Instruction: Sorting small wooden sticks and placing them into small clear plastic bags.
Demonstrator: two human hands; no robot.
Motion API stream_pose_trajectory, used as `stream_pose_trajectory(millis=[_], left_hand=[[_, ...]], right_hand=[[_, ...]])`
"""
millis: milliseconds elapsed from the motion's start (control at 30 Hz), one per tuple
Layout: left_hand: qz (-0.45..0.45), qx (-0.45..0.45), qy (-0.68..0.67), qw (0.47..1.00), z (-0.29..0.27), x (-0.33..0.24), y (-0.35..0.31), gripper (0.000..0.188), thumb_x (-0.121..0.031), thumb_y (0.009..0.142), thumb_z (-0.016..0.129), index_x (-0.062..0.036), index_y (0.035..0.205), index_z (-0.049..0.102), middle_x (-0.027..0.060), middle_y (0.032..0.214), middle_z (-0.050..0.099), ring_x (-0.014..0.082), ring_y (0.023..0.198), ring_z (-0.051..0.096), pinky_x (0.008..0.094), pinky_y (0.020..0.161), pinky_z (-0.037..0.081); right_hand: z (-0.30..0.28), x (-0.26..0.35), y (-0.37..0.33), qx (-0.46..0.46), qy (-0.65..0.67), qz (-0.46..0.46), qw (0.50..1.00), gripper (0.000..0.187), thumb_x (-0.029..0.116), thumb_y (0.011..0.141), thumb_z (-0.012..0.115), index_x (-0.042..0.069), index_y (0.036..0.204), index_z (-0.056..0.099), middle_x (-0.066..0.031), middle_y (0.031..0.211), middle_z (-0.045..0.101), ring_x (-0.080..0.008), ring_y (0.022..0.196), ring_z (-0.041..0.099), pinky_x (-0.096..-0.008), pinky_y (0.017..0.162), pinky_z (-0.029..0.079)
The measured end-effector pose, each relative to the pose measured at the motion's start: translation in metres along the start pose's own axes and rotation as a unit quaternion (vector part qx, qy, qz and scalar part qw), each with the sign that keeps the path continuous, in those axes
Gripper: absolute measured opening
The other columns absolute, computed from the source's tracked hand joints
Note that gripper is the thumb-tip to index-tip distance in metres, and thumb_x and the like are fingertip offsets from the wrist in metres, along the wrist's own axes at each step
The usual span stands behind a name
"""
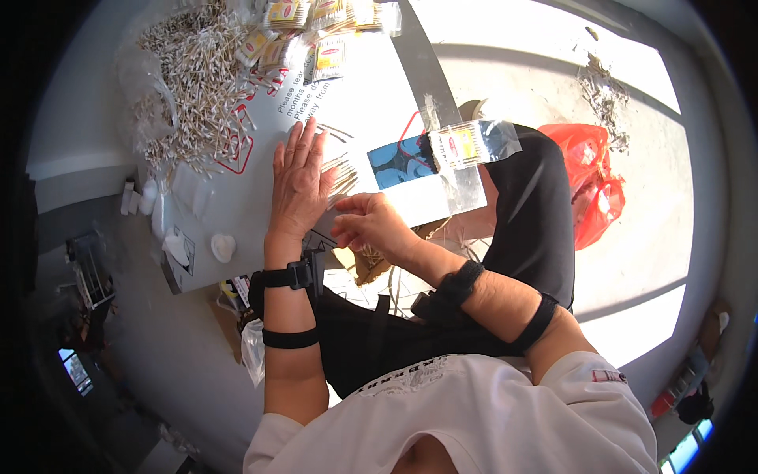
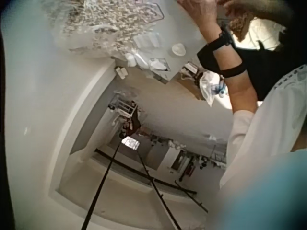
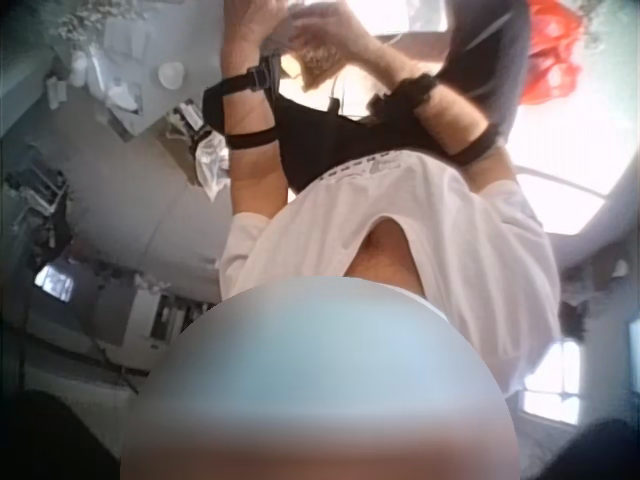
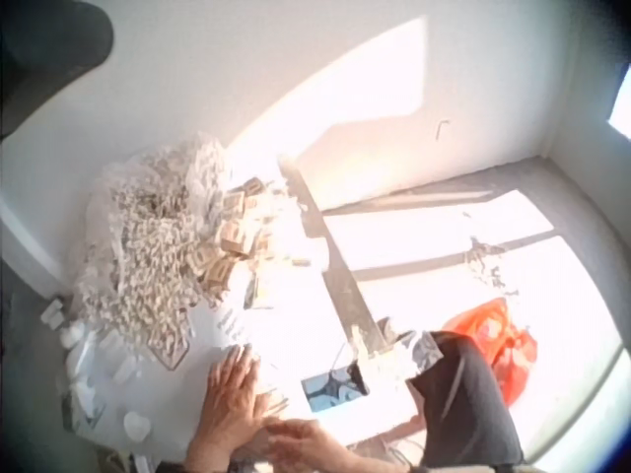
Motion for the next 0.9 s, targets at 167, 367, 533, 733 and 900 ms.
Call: stream_pose_trajectory(millis=[167,367,533,733,900], left_hand=[[-0.022,0.009,0.000,1.000,0.013,-0.003,-0.007,0.062,-0.022,0.087,0.062,-0.0065,0.142,0.039,0.0090,0.148,0.037,0.0279,0.142,0.028,0.0534,0.115,0.018],[0.020,0.011,0.026,0.999,0.008,-0.005,0.018,0.056,-0.029,0.086,0.065,-0.0058,0.134,0.048,0.0093,0.135,0.046,0.0273,0.132,0.037,0.0533,0.115,0.020],[-0.049,0.034,0.045,0.997,0.009,-0.009,0.000,0.054,-0.029,0.087,0.065,-0.0032,0.132,0.049,0.0100,0.130,0.048,0.0266,0.126,0.040,0.0525,0.114,0.023],[-0.105,0.003,0.022,0.994,0.014,-0.022,-0.023,0.065,-0.037,0.090,0.061,-0.0016,0.140,0.040,0.0130,0.145,0.040,0.0298,0.138,0.030,0.0539,0.116,0.018],[-0.103,0.015,0.007,0.995,0.029,-0.019,-0.014,0.075,-0.045,0.091,0.056,-0.0048,0.149,0.030,0.0138,0.157,0.025,0.0298,0.147,0.017,0.0547,0.117,0.013]], right_hand=[[-0.003,0.006,0.004,-0.001,-0.013,-0.020,1.000,0.036,0.008,0.094,0.059,-0.006,0.126,0.052,-0.0107,0.088,0.070,-0.0120,0.071,0.067,-0.0209,0.061,0.053],[0.002,0.001,0.005,0.011,0.069,0.001,0.998,0.036,0.008,0.094,0.058,-0.005,0.127,0.052,-0.0115,0.090,0.070,-0.0127,0.073,0.067,-0.0216,0.063,0.054],[0.001,0.005,0.007,0.023,0.092,-0.017,0.995,0.035,0.006,0.093,0.058,-0.002,0.126,0.054,-0.0091,0.088,0.069,-0.0111,0.071,0.065,-0.0210,0.062,0.052],[-0.014,0.017,-0.003,0.000,-0.068,-0.072,0.995,0.023,0.005,0.093,0.058,-0.002,0.114,0.062,-0.0037,0.078,0.065,-0.0064,0.063,0.056,-0.0190,0.055,0.044],[-0.030,0.013,-0.013,-0.069,-0.098,-0.107,0.987,0.016,0.006,0.094,0.057,-0.002,0.106,0.063,-0.0031,0.075,0.064,-0.0055,0.062,0.053,-0.0191,0.055,0.043]])
Point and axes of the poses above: each hand's wrist, its own y-axis towards the middle knuckle, its own z-axis out of the palm, x = y × z, the point moved 8 cm from there along y, towards the middle knuckle
